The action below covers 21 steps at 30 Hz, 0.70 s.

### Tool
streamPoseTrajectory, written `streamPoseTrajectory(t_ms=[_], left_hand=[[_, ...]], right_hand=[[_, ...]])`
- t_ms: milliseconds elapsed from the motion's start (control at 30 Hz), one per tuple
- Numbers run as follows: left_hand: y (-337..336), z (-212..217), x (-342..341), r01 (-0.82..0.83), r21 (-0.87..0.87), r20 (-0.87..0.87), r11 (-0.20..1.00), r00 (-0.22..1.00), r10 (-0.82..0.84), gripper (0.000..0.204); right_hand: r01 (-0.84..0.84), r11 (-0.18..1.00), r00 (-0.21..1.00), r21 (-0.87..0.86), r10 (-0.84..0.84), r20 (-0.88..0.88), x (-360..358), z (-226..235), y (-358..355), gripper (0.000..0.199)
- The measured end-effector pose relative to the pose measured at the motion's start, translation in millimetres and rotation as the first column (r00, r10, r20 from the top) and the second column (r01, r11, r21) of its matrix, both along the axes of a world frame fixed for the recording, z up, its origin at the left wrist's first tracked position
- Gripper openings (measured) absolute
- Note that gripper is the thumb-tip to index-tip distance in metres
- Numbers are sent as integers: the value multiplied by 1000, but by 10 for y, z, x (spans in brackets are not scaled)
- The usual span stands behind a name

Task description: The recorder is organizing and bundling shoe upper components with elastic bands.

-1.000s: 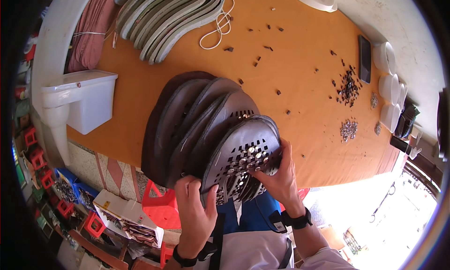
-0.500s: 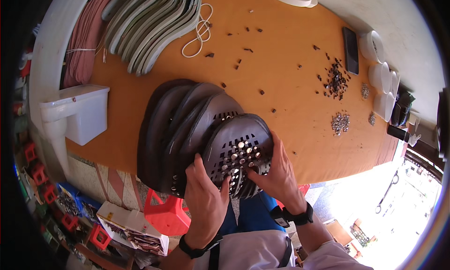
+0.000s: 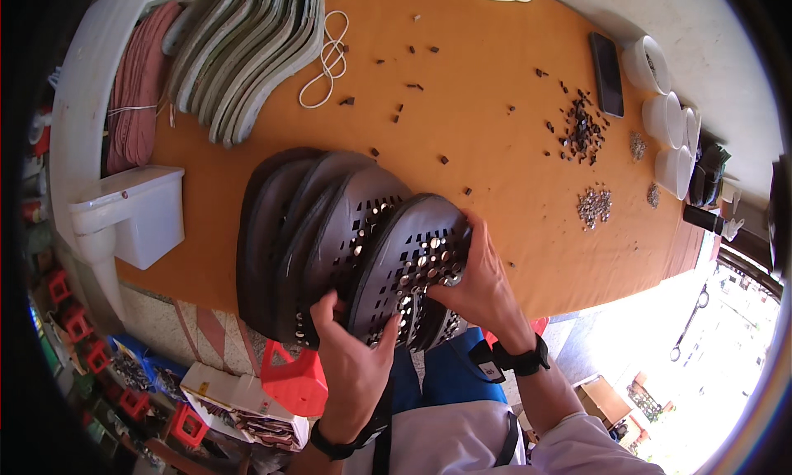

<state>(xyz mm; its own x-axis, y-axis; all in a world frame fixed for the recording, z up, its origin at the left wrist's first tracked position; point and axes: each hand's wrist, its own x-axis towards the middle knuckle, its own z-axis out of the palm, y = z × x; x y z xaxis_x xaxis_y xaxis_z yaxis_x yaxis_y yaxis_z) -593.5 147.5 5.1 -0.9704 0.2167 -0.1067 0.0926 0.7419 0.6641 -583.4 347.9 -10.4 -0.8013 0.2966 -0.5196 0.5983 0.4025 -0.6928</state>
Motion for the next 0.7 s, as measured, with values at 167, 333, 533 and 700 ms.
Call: streamPoseTrajectory(t_ms=[167, 333, 533, 700], left_hand=[[-263, 113, 128, -68, 126, 397, 990, 918, 13, 53], [-456, 178, -22, -72, 257, 702, 964, 699, -135, 36], [-365, 115, -184, -424, 438, 865, 792, 438, -244, 43], [-328, 170, -219, -505, 423, 901, 752, 318, -294, 72]], right_hand=[[2, 991, 1000, 132, 1, -23, 73, -5, -74, 109], [-64, 995, 996, 82, 69, -62, 130, -9, -10, 111], [42, 999, 999, -33, -42, 16, 181, -13, 37, 103], [8, 999, 999, 49, -6, -37, 302, -10, 111, 97]])
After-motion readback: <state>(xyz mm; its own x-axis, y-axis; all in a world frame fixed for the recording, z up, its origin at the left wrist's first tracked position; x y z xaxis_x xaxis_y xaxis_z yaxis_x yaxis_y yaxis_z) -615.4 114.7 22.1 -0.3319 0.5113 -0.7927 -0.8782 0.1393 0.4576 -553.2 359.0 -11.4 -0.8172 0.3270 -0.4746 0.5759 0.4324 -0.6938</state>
